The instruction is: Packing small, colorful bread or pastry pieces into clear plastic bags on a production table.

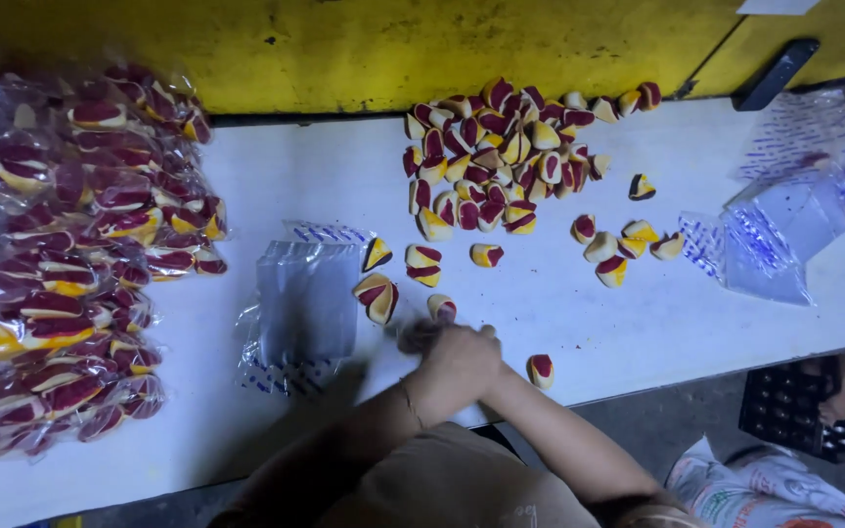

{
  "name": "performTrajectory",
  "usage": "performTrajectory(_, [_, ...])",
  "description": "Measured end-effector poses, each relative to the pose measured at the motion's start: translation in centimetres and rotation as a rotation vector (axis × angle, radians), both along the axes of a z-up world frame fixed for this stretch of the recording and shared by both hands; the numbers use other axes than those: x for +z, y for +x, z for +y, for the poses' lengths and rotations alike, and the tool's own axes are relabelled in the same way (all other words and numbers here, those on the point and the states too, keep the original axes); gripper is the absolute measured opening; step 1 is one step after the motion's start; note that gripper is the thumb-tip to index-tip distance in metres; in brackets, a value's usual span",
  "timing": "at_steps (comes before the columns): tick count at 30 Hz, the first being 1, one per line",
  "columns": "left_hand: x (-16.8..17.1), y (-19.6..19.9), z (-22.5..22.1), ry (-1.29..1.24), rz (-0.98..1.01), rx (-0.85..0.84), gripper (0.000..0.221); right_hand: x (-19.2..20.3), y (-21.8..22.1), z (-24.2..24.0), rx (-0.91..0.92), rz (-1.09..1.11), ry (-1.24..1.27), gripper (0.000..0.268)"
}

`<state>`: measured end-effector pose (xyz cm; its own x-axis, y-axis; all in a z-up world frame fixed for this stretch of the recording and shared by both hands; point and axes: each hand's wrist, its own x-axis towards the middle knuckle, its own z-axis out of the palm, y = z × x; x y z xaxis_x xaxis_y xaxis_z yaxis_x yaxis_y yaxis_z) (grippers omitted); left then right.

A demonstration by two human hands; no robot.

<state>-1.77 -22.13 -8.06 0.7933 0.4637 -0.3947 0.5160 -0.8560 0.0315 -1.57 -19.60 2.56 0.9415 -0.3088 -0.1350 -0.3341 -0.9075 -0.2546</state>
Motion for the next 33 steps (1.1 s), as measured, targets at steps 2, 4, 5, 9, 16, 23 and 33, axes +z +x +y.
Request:
performTrajectory(2, [2.8, -0.1, -2.3, -0.575, -0.297, -0.253, 0.055, 0.7, -1.0, -1.9, 0.196, -0.165, 0.232, 0.042])
performTrajectory(4, [6.8, 4.6, 7.4, -1.141, -0.611, -0.51, 0.062, 1.4, -1.5, -3.9, 0.402, -0.339, 0.463, 0.038])
performTrajectory(5, [9.7, 6.7, 14.2, -1.422, -0.759, -0.643, 0.07, 1.7, -2.1, -4.8, 0.501, -0.422, 0.583, 0.036])
performTrajectory(9, [12.4, 5.5, 17.7, -1.436, 0.151, -0.364, 0.032, 4.0, -3.6, -4.7, 0.743, -0.429, 0.711, 0.029])
performTrajectory(16, [10.0, 2.5, 16.4, -1.789, 0.261, 0.163, 0.042, 4.5, -3.3, -6.2, 0.796, -0.382, 0.792, 0.02])
performTrajectory(23, [7.6, 1.0, 16.2, -1.793, -0.095, 0.498, 0.02, 0.2, 8.0, -15.1, 0.31, -0.292, 0.458, 0.04])
performTrajectory(33, [2.5, -4.2, 22.4, -1.531, -0.428, 0.101, 0.014, -4.2, 8.4, -20.3, -0.13, 0.005, 0.703, 0.026])
